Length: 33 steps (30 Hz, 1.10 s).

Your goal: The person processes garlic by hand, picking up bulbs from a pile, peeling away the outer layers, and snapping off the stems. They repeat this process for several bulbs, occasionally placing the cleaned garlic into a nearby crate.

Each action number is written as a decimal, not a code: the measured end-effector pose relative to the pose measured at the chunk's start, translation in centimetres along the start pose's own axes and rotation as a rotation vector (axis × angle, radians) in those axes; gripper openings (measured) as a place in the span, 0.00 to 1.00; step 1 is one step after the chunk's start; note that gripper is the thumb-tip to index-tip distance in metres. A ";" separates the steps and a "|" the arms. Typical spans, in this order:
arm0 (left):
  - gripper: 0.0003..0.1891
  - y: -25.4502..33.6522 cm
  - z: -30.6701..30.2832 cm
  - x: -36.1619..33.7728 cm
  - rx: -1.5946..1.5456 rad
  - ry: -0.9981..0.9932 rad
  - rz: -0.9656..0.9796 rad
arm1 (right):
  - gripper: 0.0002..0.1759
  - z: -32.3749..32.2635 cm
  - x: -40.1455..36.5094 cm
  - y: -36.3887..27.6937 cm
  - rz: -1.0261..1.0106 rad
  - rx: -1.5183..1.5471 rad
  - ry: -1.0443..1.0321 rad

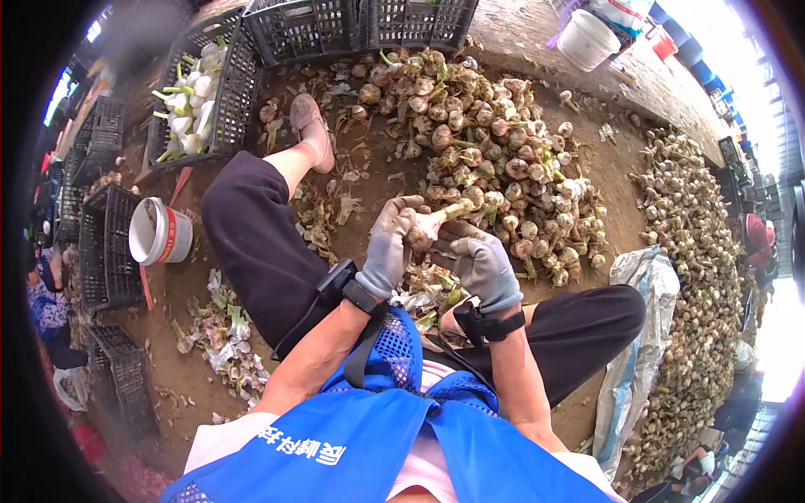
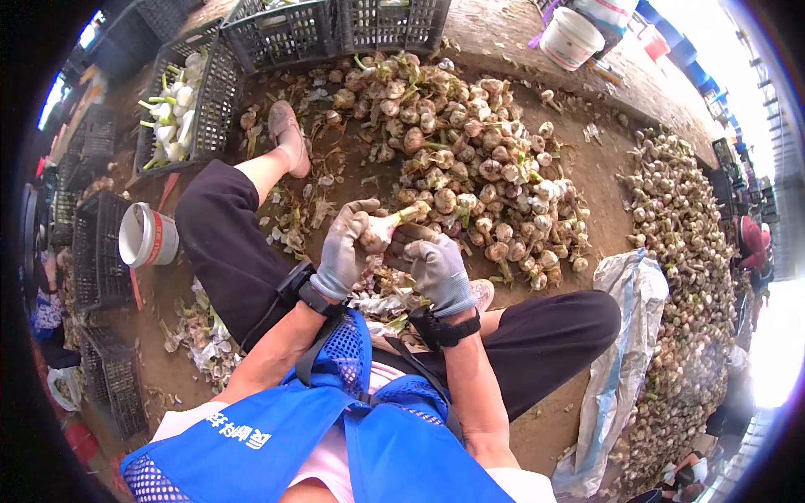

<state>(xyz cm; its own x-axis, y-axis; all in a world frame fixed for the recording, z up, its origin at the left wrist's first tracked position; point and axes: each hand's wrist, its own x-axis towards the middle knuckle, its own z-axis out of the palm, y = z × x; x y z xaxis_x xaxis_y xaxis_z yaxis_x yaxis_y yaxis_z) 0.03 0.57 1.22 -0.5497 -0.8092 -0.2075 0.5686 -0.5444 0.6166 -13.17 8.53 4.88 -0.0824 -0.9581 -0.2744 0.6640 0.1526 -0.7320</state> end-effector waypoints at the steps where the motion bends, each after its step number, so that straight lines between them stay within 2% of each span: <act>1: 0.13 0.1 0.0 0.0 0.102 -0.059 0.010 | 0.19 -0.5 -0.1 0.0 -0.002 -0.001 0.003; 2: 0.12 -0.1 0.3 -0.3 0.238 -0.096 0.045 | 0.18 -0.9 -0.3 0.1 -0.031 -0.054 0.009; 3: 0.12 0.2 0.9 -0.6 0.238 -0.098 0.041 | 0.17 -1.0 -0.4 0.1 -0.060 -0.106 0.017; 4: 0.12 0.3 1.4 -0.8 0.480 -0.132 0.169 | 0.12 -0.5 0.1 0.0 0.044 -0.098 0.134; 5: 0.11 0.3 1.6 -1.1 0.721 -0.164 0.298 | 0.08 -1.1 0.3 0.5 -0.168 -0.629 0.014; 6: 0.11 -0.7 0.2 0.0 0.998 -0.173 0.594 | 0.08 -0.4 0.2 0.5 -0.318 -0.807 0.015; 7: 0.11 -0.6 0.1 -0.2 0.999 -0.170 0.586 | 0.09 0.2 0.3 0.5 -0.468 -0.984 0.015; 8: 0.12 -0.4 0.2 -0.4 0.704 -0.078 0.311 | 0.10 -2.7 1.9 3.0 -0.381 -0.835 0.049; 9: 0.13 -0.1 0.0 -0.5 0.402 0.013 0.047 | 0.10 -2.8 2.3 3.1 -0.359 -0.908 -0.017; 10: 0.18 -0.2 -1.2 -0.1 0.306 0.109 -0.053 | 0.09 -2.4 2.8 3.7 -0.237 -0.731 0.133; 11: 0.22 -0.3 -1.6 -0.2 0.039 0.268 -0.326 | 0.09 -1.9 3.4 4.4 -0.118 -0.553 0.276; 12: 0.23 -1.0 -2.5 0.3 -0.074 0.363 -0.379 | 0.09 -2.8 3.8 5.4 -0.082 -0.858 0.347; 13: 0.25 -1.4 -2.7 0.6 -0.189 0.454 -0.433 | 0.08 -3.0 4.2 6.5 -0.317 -1.157 0.372; 15: 0.24 -1.4 -3.1 0.8 -0.192 0.454 -0.442 | 0.08 -3.8 4.7 7.2 -0.268 -1.108 0.389; 18: 0.26 -0.8 -3.9 1.0 -0.081 0.230 -0.418 | 0.07 -0.6 2.3 2.3 0.087 -0.103 0.250; 19: 0.26 -0.2 -2.9 0.6 -0.083 0.225 -0.424 | 0.07 -0.6 1.9 2.4 0.083 -0.105 0.256; 21: 0.24 0.5 -0.7 -0.2 0.195 -0.149 -0.327 | 0.08 -0.9 1.0 2.3 -0.232 -0.555 0.078; 22: 0.23 -1.1 -0.2 -0.2 0.295 -0.070 -0.072 | 0.16 -2.4 1.5 2.8 -0.350 -0.748 -0.041; 23: 0.23 -1.1 0.0 -0.6 0.297 -0.070 -0.074 | 0.16 -3.1 1.6 3.0 -0.350 -0.747 -0.040; 25: 0.23 -0.1 0.9 -1.4 0.380 -0.075 0.044 | 0.14 -2.0 1.5 1.9 -0.108 -0.380 0.035; 26: 0.25 0.4 1.1 -1.2 0.380 0.124 0.017 | 0.13 -2.8 1.6 2.1 -0.027 -0.305 0.083; 27: 0.27 2.9 1.8 -2.3 0.334 0.158 -0.239 | 0.13 -3.3 1.6 2.4 -0.024 -0.306 0.084; 29: 0.30 1.0 -3.0 -0.1 0.024 0.062 -0.503 | 0.14 -3.7 1.6 3.0 0.024 -0.800 0.067; 30: 0.30 0.4 -2.8 -0.1 0.141 0.056 -0.415 | 0.13 -2.8 1.3 2.2 0.064 -0.664 0.050; 31: 0.29 -0.1 -2.7 0.2 0.258 0.047 -0.324 | 0.13 -2.3 1.2 1.8 0.065 -0.666 0.045; 32: 0.28 -2.3 -5.1 1.6 0.172 -0.066 -0.231 | 0.12 -2.0 1.1 1.4 0.089 -0.559 0.107; 33: 0.28 -2.3 -4.7 1.5 0.171 -0.065 -0.234 | 0.12 -1.6 0.8 1.1 0.114 -0.450 0.172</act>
<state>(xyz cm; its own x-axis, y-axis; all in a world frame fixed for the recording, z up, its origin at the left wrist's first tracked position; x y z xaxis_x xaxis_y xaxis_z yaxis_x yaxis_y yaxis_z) 0.73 -0.40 -4.06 -0.6950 -0.6474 -0.3129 0.3137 -0.6646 0.6782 -13.72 8.33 2.87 -0.1745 -0.8810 -0.4397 0.2924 0.3801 -0.8775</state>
